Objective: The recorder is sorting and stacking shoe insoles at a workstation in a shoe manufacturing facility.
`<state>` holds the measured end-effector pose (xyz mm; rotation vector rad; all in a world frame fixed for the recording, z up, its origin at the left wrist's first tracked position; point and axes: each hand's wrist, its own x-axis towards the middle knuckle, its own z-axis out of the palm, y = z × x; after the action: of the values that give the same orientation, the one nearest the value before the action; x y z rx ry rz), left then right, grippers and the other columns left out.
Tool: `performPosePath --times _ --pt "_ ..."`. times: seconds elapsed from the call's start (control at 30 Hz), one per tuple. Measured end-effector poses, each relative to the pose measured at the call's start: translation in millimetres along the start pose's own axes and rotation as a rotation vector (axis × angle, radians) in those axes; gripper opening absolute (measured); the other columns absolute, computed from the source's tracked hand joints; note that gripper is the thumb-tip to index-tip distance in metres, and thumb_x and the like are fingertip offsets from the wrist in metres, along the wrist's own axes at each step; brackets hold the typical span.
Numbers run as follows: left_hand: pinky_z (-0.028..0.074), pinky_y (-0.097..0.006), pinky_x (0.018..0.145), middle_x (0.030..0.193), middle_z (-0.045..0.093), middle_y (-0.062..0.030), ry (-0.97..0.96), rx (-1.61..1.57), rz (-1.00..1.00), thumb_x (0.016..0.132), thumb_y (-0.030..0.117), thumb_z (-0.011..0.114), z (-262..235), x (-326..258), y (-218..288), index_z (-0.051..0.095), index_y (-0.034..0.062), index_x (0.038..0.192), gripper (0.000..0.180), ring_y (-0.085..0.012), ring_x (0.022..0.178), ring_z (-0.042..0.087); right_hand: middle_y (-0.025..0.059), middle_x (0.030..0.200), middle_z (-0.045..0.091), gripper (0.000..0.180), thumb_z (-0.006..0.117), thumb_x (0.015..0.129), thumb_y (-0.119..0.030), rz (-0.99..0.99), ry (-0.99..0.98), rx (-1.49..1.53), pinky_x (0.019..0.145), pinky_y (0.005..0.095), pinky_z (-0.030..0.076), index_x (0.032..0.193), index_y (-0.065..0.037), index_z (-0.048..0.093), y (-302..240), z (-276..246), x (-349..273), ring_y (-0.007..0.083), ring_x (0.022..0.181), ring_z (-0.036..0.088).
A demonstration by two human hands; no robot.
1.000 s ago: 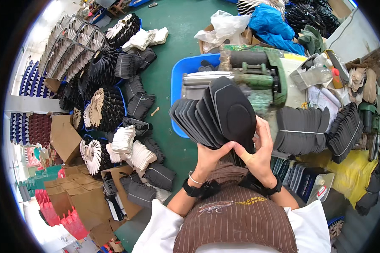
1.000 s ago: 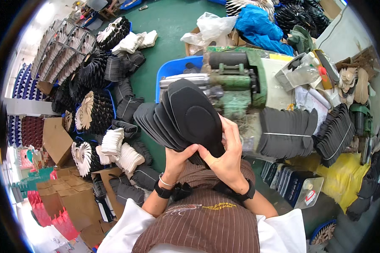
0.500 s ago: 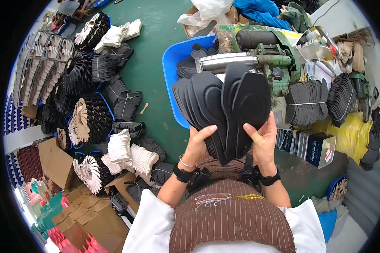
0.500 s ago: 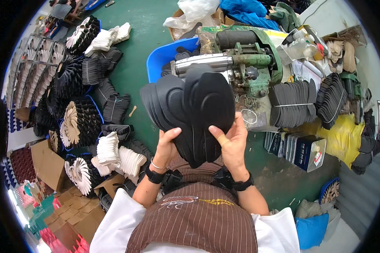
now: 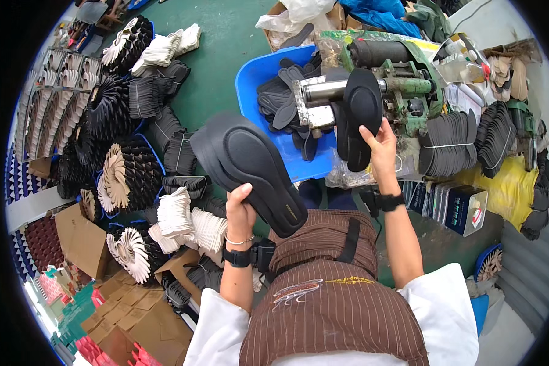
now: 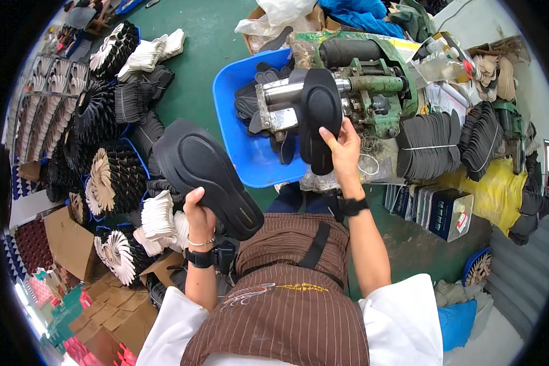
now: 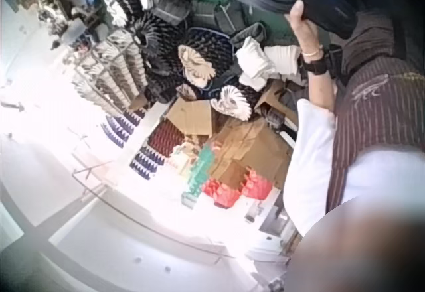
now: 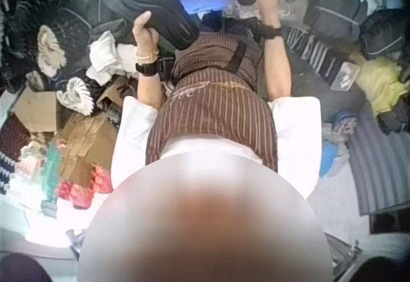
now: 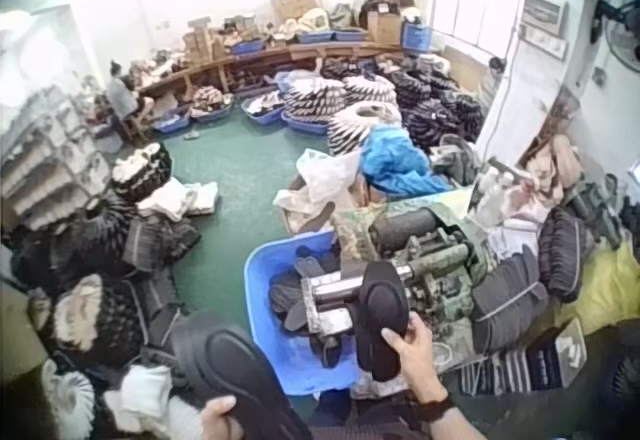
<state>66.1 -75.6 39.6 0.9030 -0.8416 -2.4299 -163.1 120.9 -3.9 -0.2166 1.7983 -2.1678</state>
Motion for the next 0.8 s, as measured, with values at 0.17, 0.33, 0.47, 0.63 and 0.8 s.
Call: performPosePath --times 0.17,0.33,0.47,0.63,0.8 --pt "0.048 -0.036 0.094 0.12 0.058 -0.0162 -0.046 0.054 0.015 0.076 0.008 0.059 -7 3 -8 0.047 -0.0053 0.125 0.052 -0.0272 0.108 0.058 0.0075 0.104 0.066 0.03 0.067 0.084 -0.003 0.339 0.116 -0.082 0.08 0.0244 0.047 0.112 0.004 0.058 14 -14 -59 0.0112 0.089 0.06" --pt "0.047 -0.036 0.094 0.12 0.057 -0.0155 -0.129 0.169 -0.071 0.075 0.005 0.064 19 4 -15 0.043 -0.0056 0.129 0.059 -0.026 0.108 0.058 0.0043 0.091 0.068 0.015 0.063 0.089 -0.009 0.25 0.011 -0.276 0.069 0.0214 0.047 0.101 0.002 0.065 10 -10 10 0.0058 0.075 0.059" --pt "0.044 -0.034 0.098 0.124 0.054 -0.0153 -0.182 0.286 -0.058 0.075 0.008 0.072 28 14 -31 0.039 -0.006 0.132 0.067 -0.0232 0.112 0.055 0.0069 0.098 0.068 0.03 0.058 0.095 -0.023 0.475 -0.122 0.139 0.075 0.0259 0.051 0.109 0.003 0.063 -28 46 -46 0.012 0.086 0.063" --pt "0.049 -0.034 0.092 0.113 0.061 -0.0131 -0.192 0.587 -0.02 0.076 0.0 0.072 46 16 -41 0.048 -0.0053 0.124 0.054 -0.0225 0.101 0.062 0.006 0.108 0.065 0.028 0.062 0.088 -0.002 0.378 0.046 -0.023 0.085 0.026 0.048 0.116 0.002 0.057 -26 45 -85 0.0107 0.094 0.06" --pt "0.049 -0.032 0.091 0.113 0.061 -0.011 -0.164 0.376 -0.118 0.075 0.009 0.078 46 14 -40 0.053 -0.0048 0.121 0.054 -0.0185 0.101 0.06 0.0064 0.091 0.068 0.014 0.063 0.089 -0.007 0.211 0.07 -0.248 0.068 0.0247 0.05 0.099 0.003 0.063 4 -6 -4 0.0085 0.077 0.061"
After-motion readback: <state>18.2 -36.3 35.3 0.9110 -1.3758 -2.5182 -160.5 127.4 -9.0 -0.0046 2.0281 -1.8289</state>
